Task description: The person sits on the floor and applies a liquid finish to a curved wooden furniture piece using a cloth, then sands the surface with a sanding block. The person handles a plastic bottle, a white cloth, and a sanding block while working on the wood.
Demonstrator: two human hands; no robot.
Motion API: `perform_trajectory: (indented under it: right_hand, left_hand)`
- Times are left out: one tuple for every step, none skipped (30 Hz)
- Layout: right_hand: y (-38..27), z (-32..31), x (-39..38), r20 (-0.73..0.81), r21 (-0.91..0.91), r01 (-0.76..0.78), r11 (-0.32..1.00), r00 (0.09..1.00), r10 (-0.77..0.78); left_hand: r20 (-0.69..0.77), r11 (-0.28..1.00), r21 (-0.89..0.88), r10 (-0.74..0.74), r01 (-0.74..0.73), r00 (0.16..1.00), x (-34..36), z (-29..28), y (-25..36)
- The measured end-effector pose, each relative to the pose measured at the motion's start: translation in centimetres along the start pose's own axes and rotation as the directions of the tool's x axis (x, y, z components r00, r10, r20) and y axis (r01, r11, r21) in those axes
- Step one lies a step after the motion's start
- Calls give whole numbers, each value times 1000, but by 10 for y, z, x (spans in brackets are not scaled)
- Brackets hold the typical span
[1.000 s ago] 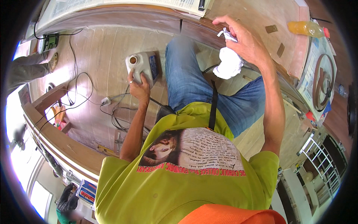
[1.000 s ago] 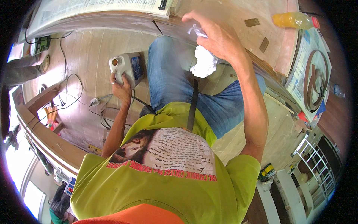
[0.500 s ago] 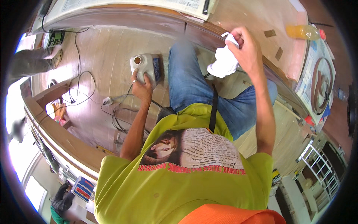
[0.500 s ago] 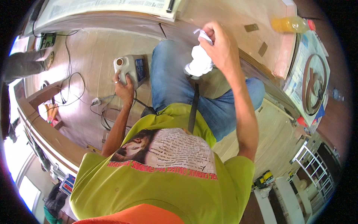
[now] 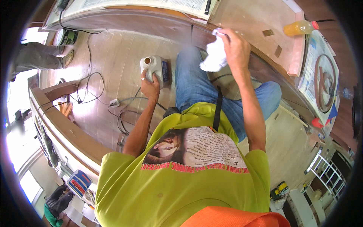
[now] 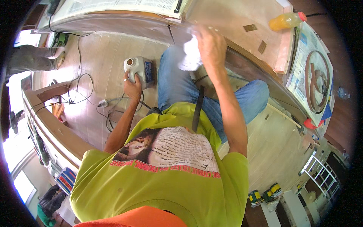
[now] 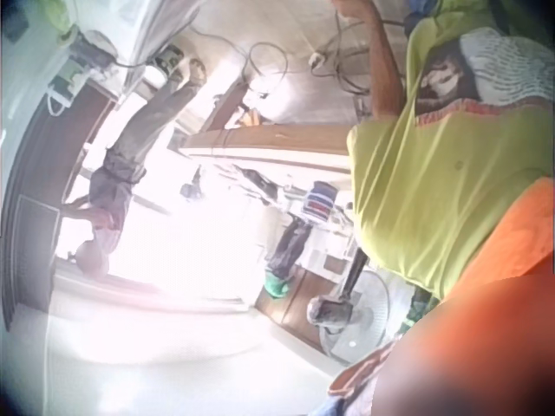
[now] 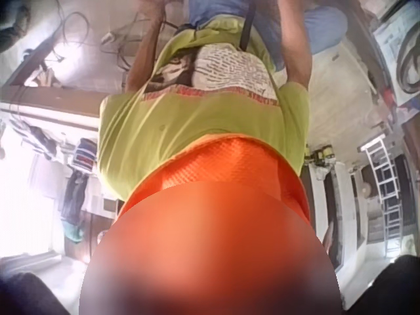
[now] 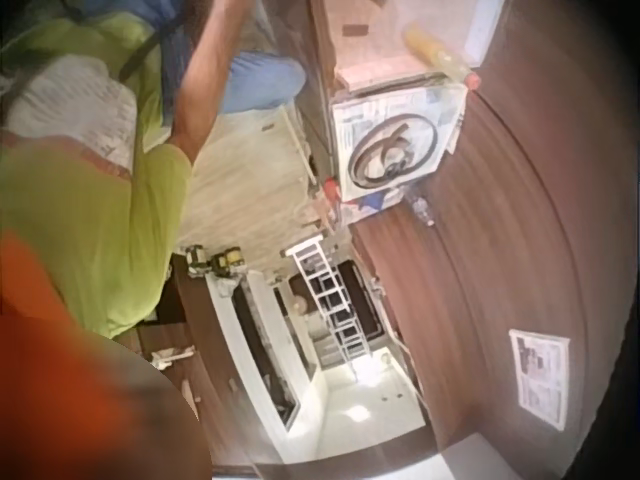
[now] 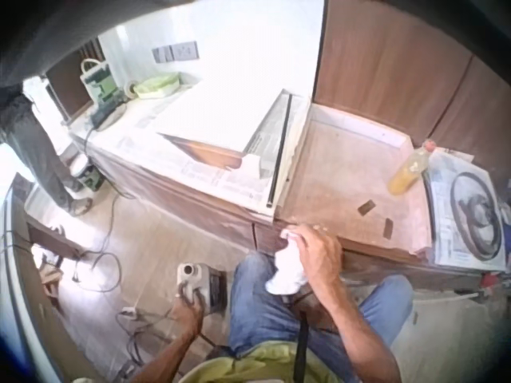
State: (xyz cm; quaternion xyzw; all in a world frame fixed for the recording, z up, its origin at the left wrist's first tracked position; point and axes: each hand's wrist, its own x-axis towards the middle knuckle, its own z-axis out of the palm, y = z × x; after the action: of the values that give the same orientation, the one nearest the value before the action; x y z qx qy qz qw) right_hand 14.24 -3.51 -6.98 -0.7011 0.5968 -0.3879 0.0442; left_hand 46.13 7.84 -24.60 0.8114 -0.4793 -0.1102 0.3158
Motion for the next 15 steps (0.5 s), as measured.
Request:
perform_trajectory:
  right_hand:
    - [1,-15,-4,76,129,-212,969,976,204]
    - [1,-31,-8,176,231,-423,876,904,390]
    - [16,-40,-14,167,405,-414,816,910,379]
    - [37,-43,-23,156,565,-386,729,918,365]
    - [41,-48,-28,148,708,-347,615,924,352]
    - [45,-51,-33,195,798,-370,476,905,377]
    - [49,-52,-39,247,865,-383,324,887,390]
    - [50,-53,-42,294,914,-377,154,873,389]
    - [53,-54,-45,343,925,-377,38,876,339]
    - [55,-51,-48,344,933,-358,-17,880,328]
    - [58,-51,-50,344,937,-348,-45,887,308]
    - [60,-49,-52,344,938,-338,-73,894,287]
    - [61,-46,-54,341,940,-325,-104,896,285]
    - [61,-45,-57,342,939,-318,-129,895,286]
    - [58,-51,-56,358,933,-329,-142,882,306]
  left_hand:
    - [-19,1000,8,28,-28,999,1,2,-6]
    - [-29,998,15,59,-58,998,1,4,-9]
    - [-19,999,27,40,-40,999,1,3,-1]
    - [-9,999,39,22,-22,1000,1,2,6]
    - [2,998,58,2,-2,1000,0,0,12]
    - [11,999,49,-1,1,1000,-2,-1,13]
    - [20,999,41,-5,4,1000,-4,-3,11]
    - [19,999,38,0,-1,1000,-2,-5,7]
    - [19,999,41,4,-5,1000,-1,-5,4]
    - [7,998,44,41,-41,999,-1,-4,1]
    - [-7,996,47,72,-71,997,-1,-2,2]
    - [-22,994,50,101,-100,995,2,-2,2]
    - [-3,996,44,71,-71,997,6,-4,1]
    - [23,999,35,35,-36,999,3,-3,5]
    - [51,1000,21,2,-3,999,1,-2,10]
